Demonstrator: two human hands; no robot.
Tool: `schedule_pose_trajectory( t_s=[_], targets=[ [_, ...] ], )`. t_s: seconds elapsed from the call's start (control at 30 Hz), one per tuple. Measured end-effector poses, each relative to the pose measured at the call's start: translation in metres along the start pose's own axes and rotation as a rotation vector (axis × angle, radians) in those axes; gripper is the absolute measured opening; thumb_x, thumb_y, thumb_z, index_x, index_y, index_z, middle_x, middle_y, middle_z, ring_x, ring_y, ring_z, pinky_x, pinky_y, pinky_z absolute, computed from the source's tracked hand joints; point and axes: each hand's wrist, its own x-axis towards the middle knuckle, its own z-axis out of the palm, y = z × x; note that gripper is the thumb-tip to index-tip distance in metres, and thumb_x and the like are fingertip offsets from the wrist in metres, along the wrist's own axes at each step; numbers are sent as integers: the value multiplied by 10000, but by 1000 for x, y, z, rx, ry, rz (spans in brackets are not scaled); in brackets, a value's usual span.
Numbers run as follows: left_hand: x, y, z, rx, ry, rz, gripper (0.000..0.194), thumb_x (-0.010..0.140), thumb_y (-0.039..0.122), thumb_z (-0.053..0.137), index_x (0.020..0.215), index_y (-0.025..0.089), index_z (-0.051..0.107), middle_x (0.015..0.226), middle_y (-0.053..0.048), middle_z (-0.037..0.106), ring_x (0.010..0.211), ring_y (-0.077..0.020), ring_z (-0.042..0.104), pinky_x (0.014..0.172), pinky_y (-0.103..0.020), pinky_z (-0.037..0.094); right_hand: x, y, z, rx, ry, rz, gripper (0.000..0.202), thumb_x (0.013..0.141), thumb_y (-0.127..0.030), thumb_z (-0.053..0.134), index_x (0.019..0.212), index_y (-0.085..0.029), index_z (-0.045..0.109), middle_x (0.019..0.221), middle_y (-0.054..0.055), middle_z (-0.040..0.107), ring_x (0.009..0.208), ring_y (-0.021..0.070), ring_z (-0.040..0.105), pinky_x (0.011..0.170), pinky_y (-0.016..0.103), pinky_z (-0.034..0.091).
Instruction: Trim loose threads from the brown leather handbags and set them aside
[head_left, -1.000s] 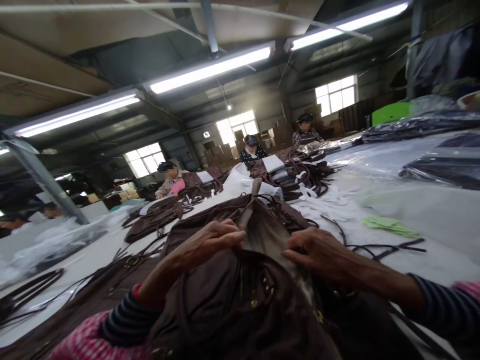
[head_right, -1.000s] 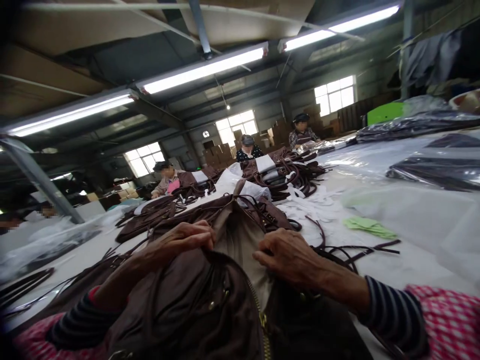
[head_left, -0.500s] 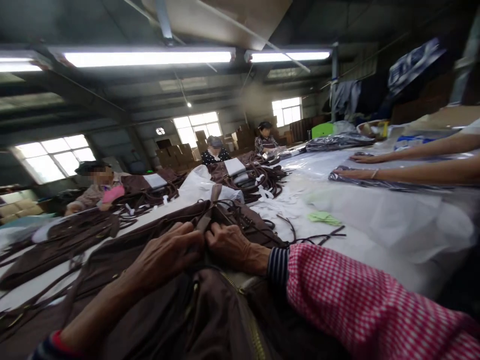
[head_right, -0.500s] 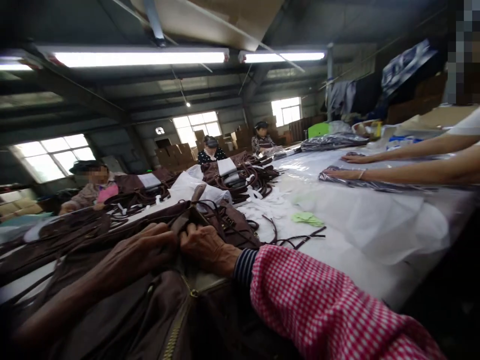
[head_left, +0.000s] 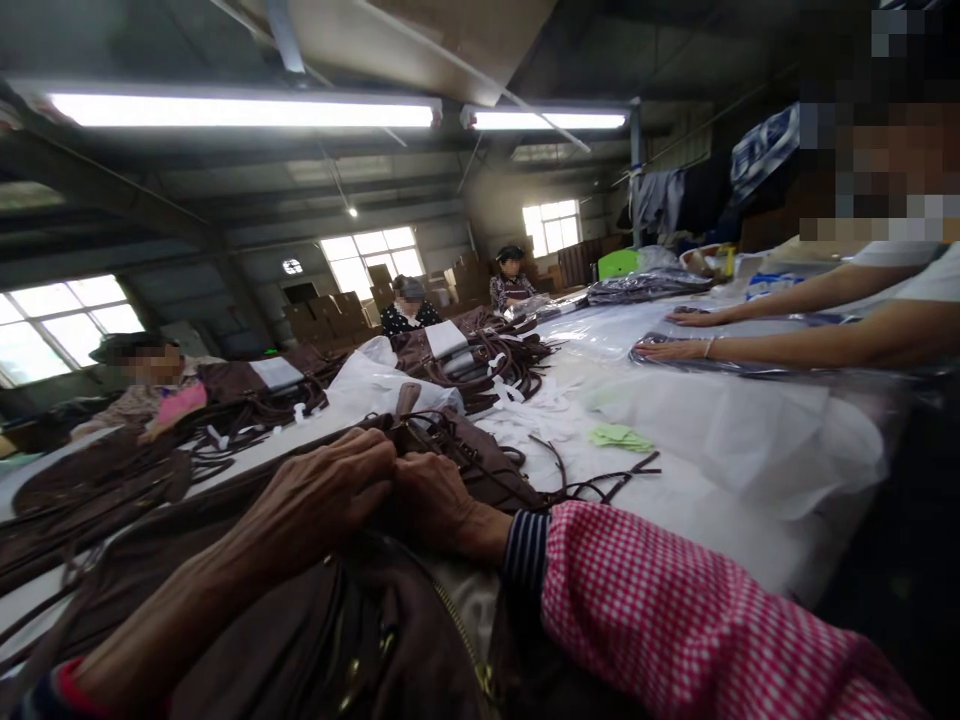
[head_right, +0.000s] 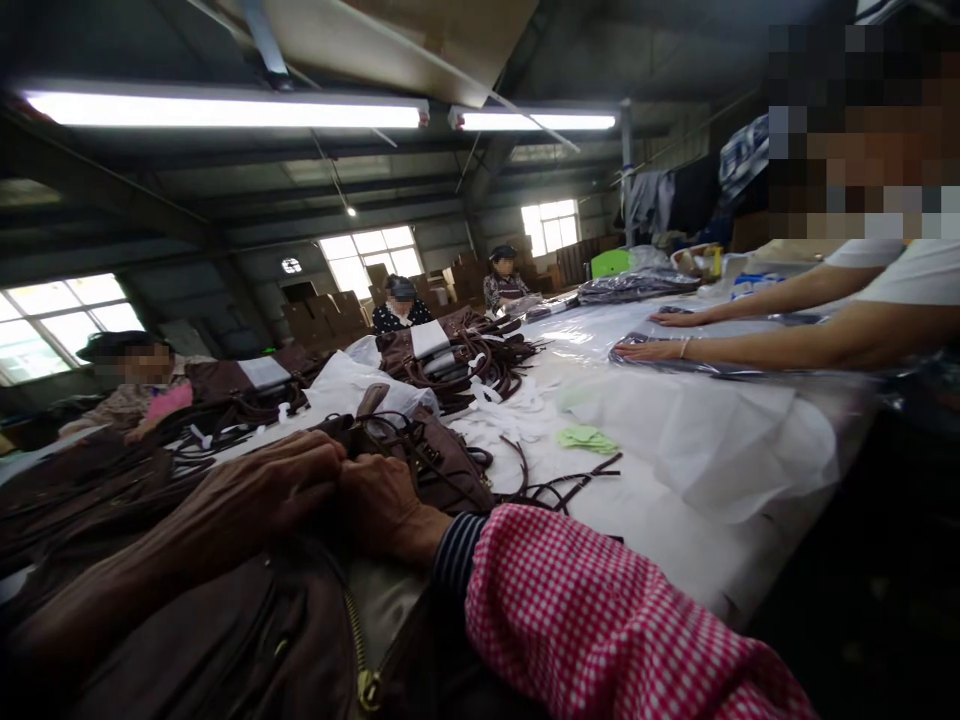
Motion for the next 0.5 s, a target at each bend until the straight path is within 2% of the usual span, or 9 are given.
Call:
schedule_pose_trajectory(
  t_s=[0.1, 0.17, 0.27, 0.37, 0.43, 0.5],
  targets=[
    [6, -8, -1, 80, -50, -61, 87, 881, 241, 513, 832, 242, 585, 850, -11, 626, 746, -187, 599, 644, -300, 396, 4, 0, -1, 37, -57, 17, 226, 946, -331, 540, 956, -158, 684, 907, 103, 739, 805, 242, 720, 605, 284, 482],
    [4, -16, 2, 153, -64, -135, 95, 840, 227, 520, 877, 263, 600, 860, -20, 625, 696, -196, 591, 597, -314, 358, 3, 0, 2, 19, -63, -63, 203, 938, -314, 550, 954, -156, 677, 947, 101, 722, 783, 234, 716, 577, 281, 487],
    [-5, -27, 11, 222, -76, -238, 173, 834, 265, 526, 965, 295, 634, 866, -38, 627, 644, -205, 570, 548, -321, 312, -1, -3, 6, -83, 2, -185, 173, 951, -206, 504, 988, -130, 655, 999, 113, 688, 773, 235, 710, 551, 298, 510],
    [-10, -29, 20, 217, -56, -191, 112, 834, 271, 547, 838, 270, 659, 812, -55, 637, 767, -245, 571, 619, -341, 359, -2, -7, 7, -173, 53, -228, 202, 969, -127, 432, 1009, -114, 630, 995, 117, 673, 802, 246, 711, 558, 316, 533],
    [-11, -27, 27, 192, -24, -140, 112, 824, 253, 567, 811, 264, 678, 898, -55, 675, 914, -275, 560, 713, -368, 386, -1, -6, 5, -169, 59, -202, 213, 976, -132, 413, 1031, -116, 618, 983, 112, 674, 798, 251, 709, 569, 331, 543],
    [-10, -25, 33, 134, -6, -147, 126, 820, 276, 590, 874, 273, 703, 1041, -36, 693, 1028, -290, 539, 786, -384, 397, 2, -3, 2, -117, 55, -149, 188, 953, -150, 448, 1043, -122, 610, 981, 106, 682, 806, 250, 703, 618, 345, 552]
  ],
)
